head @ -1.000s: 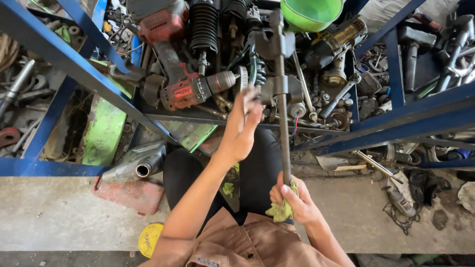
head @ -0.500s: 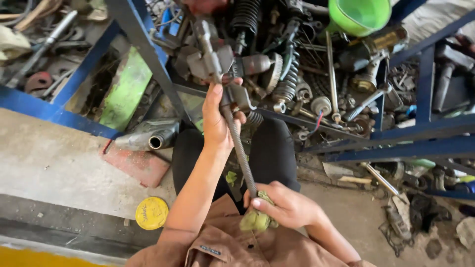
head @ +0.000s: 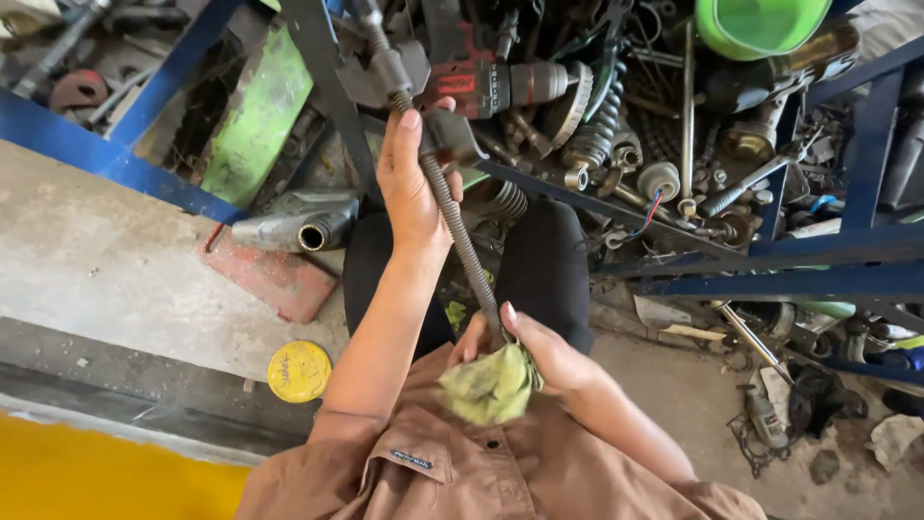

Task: Cleaning various mechanical components and tools with a cloth.

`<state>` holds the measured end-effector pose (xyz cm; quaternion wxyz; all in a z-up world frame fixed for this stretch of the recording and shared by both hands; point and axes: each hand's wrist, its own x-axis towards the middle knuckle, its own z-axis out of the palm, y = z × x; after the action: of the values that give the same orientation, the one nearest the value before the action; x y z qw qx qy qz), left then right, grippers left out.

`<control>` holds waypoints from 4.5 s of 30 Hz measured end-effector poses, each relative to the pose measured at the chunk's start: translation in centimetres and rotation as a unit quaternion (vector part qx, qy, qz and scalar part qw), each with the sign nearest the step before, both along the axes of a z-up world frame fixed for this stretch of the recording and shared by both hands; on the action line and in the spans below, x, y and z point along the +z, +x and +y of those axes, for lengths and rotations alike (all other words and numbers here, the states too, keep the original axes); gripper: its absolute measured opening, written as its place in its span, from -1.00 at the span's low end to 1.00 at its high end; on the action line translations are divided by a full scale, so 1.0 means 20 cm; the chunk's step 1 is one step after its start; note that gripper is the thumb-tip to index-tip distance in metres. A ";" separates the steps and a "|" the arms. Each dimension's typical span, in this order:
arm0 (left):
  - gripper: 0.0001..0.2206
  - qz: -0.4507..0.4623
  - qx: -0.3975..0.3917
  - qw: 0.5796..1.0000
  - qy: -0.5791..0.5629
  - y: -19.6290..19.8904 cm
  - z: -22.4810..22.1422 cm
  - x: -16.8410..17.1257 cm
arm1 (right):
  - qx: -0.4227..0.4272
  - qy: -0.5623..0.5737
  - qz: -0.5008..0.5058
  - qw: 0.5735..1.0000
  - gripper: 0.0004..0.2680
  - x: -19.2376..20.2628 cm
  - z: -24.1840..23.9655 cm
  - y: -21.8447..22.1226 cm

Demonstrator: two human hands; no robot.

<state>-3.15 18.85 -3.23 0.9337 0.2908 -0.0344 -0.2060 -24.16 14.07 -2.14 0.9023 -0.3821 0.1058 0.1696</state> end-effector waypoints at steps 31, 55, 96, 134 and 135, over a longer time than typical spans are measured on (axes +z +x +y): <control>-0.70 0.080 -0.100 0.991 -0.025 -0.05 0.01 -0.05 | -0.055 -0.749 -0.349 0.561 -0.68 0.39 -0.12 0.14; -0.63 -0.018 -0.114 0.991 -0.064 -0.11 -0.05 -0.15 | -0.176 -0.171 -0.052 0.968 -0.89 -0.20 -0.14 -0.02; -0.58 -0.175 -0.221 0.956 -0.084 -0.09 -0.04 -0.17 | -0.122 -0.597 -0.281 0.741 -0.81 -0.21 -0.17 -0.17; -0.74 0.079 -0.040 0.996 0.026 -0.22 -0.01 -0.24 | -0.207 -0.784 -0.366 0.457 -0.64 0.12 -0.25 0.29; -0.73 0.074 -0.030 0.996 0.050 -0.21 -0.01 -0.24 | -0.194 -0.781 -0.392 0.447 -0.66 0.11 -0.27 0.27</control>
<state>-7.30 18.74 -8.09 0.9113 0.3202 0.0363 -0.2563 -18.76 8.63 0.12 0.1790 -0.9210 -0.0998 -0.3314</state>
